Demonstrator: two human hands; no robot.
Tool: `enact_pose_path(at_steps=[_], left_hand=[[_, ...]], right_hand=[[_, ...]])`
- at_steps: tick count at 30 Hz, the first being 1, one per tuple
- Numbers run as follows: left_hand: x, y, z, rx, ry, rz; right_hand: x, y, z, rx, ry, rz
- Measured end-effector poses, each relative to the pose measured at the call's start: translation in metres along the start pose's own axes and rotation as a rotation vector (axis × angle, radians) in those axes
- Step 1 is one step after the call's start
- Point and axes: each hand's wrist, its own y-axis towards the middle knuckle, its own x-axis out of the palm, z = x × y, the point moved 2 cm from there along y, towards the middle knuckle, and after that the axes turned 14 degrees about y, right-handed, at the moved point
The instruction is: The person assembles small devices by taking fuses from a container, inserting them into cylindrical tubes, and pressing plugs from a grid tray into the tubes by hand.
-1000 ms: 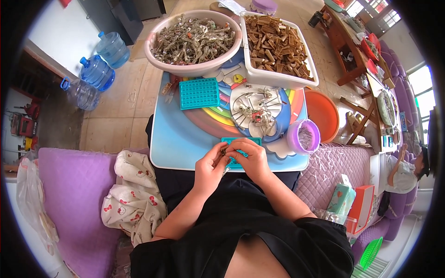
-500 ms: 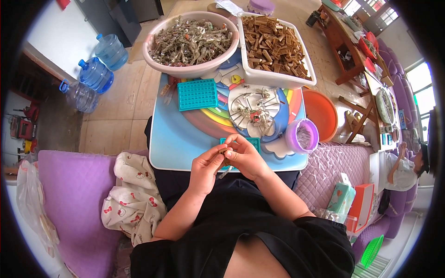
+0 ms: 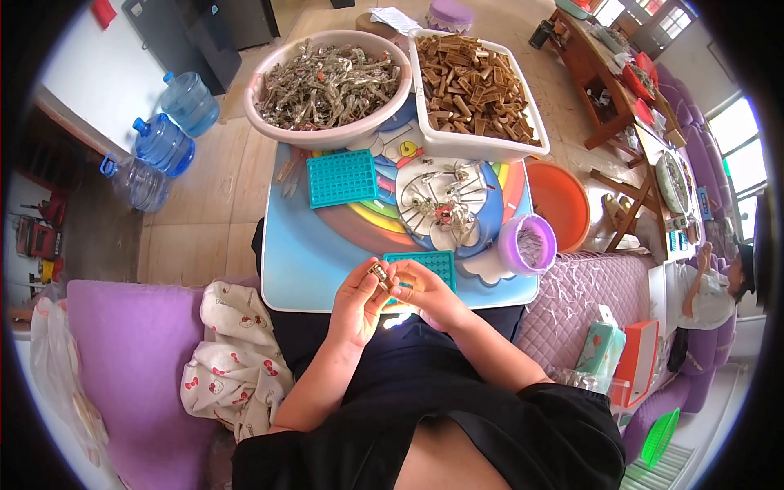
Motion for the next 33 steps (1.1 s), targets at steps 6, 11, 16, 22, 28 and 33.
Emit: enact_pose_path(at_steps=[6, 11, 16, 22, 28, 33], left_hand=[[-0.004, 0.003, -0.004, 0.019, -0.161, -0.002], [-0.012, 0.006, -0.002, 0.012, -0.183, 0.027], [-0.021, 0.010, 0.010, 0.052, -0.073, 0.066], [-0.017, 0.008, 0.009, -0.004, -0.042, 0.127], [-0.012, 0.006, 0.012, 0.013, -0.056, 0.122], [0.000, 0.009, 0.014, 0.037, -0.092, 0.102]], right_hand=[[-0.011, -0.007, 0.013, 0.173, 0.200, -0.038], [-0.019, 0.011, -0.022, 0.189, -0.532, -0.146], [-0.056, 0.082, -0.143, -0.659, -1.247, 0.407], [-0.104, 0.169, -0.222, -0.268, -1.573, 0.599], [-0.100, 0.167, -0.229, -0.419, -1.390, 0.555], [-0.036, 0.105, -0.172, -0.447, -0.309, 0.026]])
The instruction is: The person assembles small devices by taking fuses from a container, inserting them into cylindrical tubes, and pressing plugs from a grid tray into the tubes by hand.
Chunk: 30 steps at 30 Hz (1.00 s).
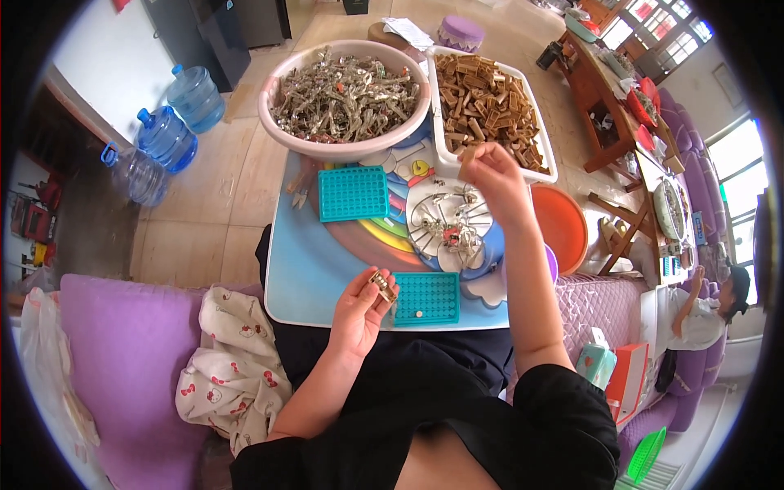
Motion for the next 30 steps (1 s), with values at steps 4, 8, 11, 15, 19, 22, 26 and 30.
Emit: enact_pose_path(at_steps=[4, 8, 11, 15, 19, 22, 26, 30], left_hand=[[0.021, 0.002, -0.003, -0.026, 0.060, -0.100], [0.038, -0.006, -0.003, -0.030, 0.081, -0.139], [0.040, -0.011, -0.004, -0.023, 0.127, -0.132], [0.037, -0.016, -0.008, -0.046, 0.214, -0.143], [0.039, -0.017, -0.012, -0.040, 0.270, -0.138], [0.041, -0.017, -0.012, -0.020, 0.278, -0.117], [0.042, -0.018, -0.014, -0.016, 0.262, -0.117], [0.037, -0.017, -0.017, -0.006, 0.282, -0.134]], right_hand=[[0.061, -0.073, 0.012, 0.063, 0.244, -0.042], [0.064, -0.120, 0.036, 0.132, 0.189, -0.035], [0.058, -0.138, 0.048, 0.147, 0.031, -0.015], [0.058, -0.151, 0.044, 0.296, 0.102, -0.020], [0.060, -0.158, 0.035, 0.305, 0.075, -0.017], [0.070, -0.165, 0.030, 0.066, -0.206, 0.026], [0.074, -0.167, 0.036, 0.070, -0.246, 0.048], [0.077, -0.169, 0.040, 0.076, -0.259, 0.049]])
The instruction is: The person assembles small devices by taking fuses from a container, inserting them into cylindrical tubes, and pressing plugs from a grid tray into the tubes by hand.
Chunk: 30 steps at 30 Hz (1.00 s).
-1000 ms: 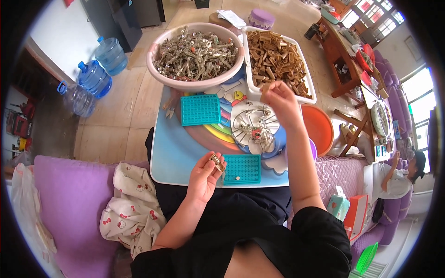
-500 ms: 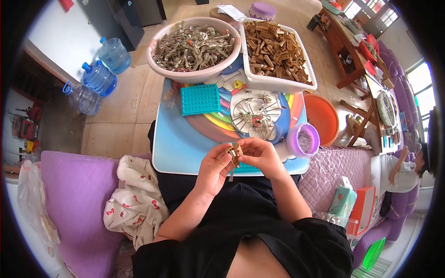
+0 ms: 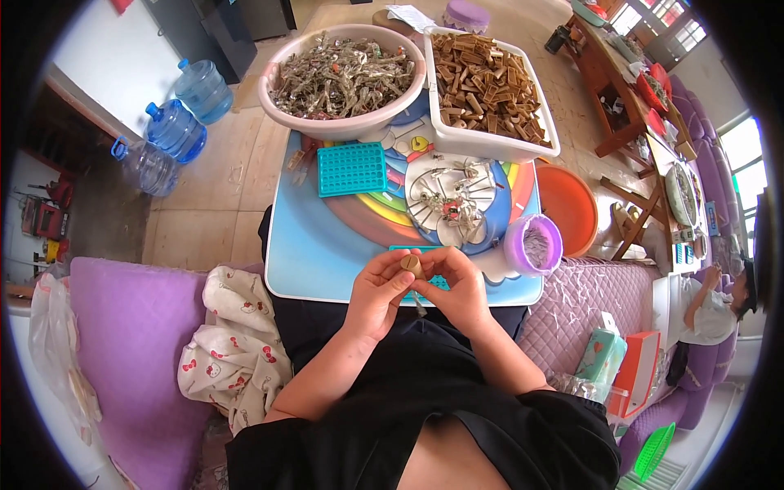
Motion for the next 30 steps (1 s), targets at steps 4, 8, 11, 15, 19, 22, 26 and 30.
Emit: enact_pose_path(at_steps=[4, 8, 11, 15, 19, 22, 26, 30], left_hand=[[0.006, -0.003, 0.002, 0.043, 0.024, 0.050], [0.005, -0.002, 0.001, 0.113, 0.029, 0.014], [0.005, -0.002, 0.001, 0.128, 0.005, -0.001], [0.004, -0.002, 0.003, 0.123, 0.026, -0.030], [0.013, -0.005, 0.005, 0.175, 0.146, -0.037], [0.013, -0.007, 0.005, 0.259, 0.278, -0.052], [0.010, -0.010, 0.008, 0.336, 0.444, -0.044], [0.018, -0.011, 0.017, 0.278, 0.519, -0.068]], right_hand=[[0.000, 0.000, 0.004, 0.042, 0.002, 0.024], [0.003, 0.000, 0.002, 0.010, 0.003, 0.039], [0.003, 0.000, 0.003, -0.024, 0.025, 0.039], [0.001, 0.000, 0.003, -0.040, -0.073, 0.036], [0.003, 0.001, 0.001, -0.166, -0.277, 0.001], [0.008, 0.001, -0.008, -0.140, -0.392, -0.081], [0.010, -0.004, -0.003, -0.097, -0.412, -0.173], [0.010, -0.008, -0.001, -0.145, -0.489, -0.139]])
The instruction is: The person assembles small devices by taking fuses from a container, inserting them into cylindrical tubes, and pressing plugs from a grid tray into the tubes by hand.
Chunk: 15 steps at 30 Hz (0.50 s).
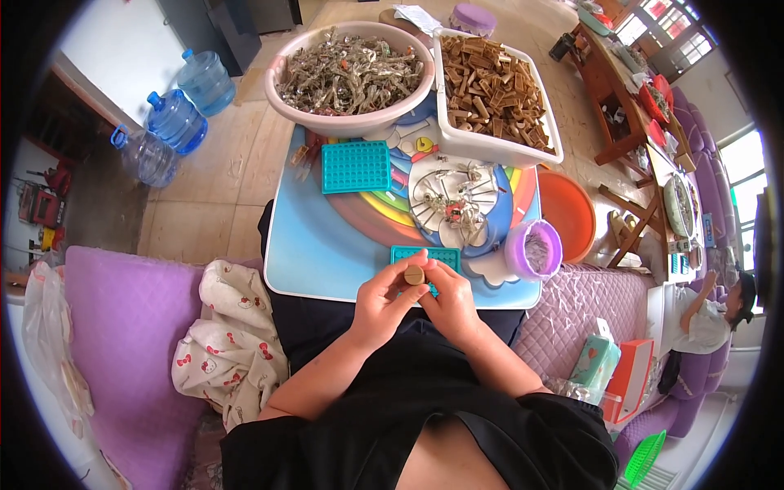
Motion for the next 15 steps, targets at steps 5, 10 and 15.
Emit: enact_pose_path(at_steps=[5, 10, 15], left_hand=[[-0.007, -0.003, -0.003, 0.083, 0.124, 0.046], [-0.003, -0.006, -0.004, 0.055, 0.191, 0.084], [0.004, -0.011, -0.021, 0.162, 0.657, 0.334]], right_hand=[[-0.018, 0.010, -0.013, -0.104, -0.041, -0.147], [-0.029, 0.014, -0.025, -0.038, 0.249, -0.114], [0.005, 0.007, -0.009, -0.020, 0.168, 0.020]])
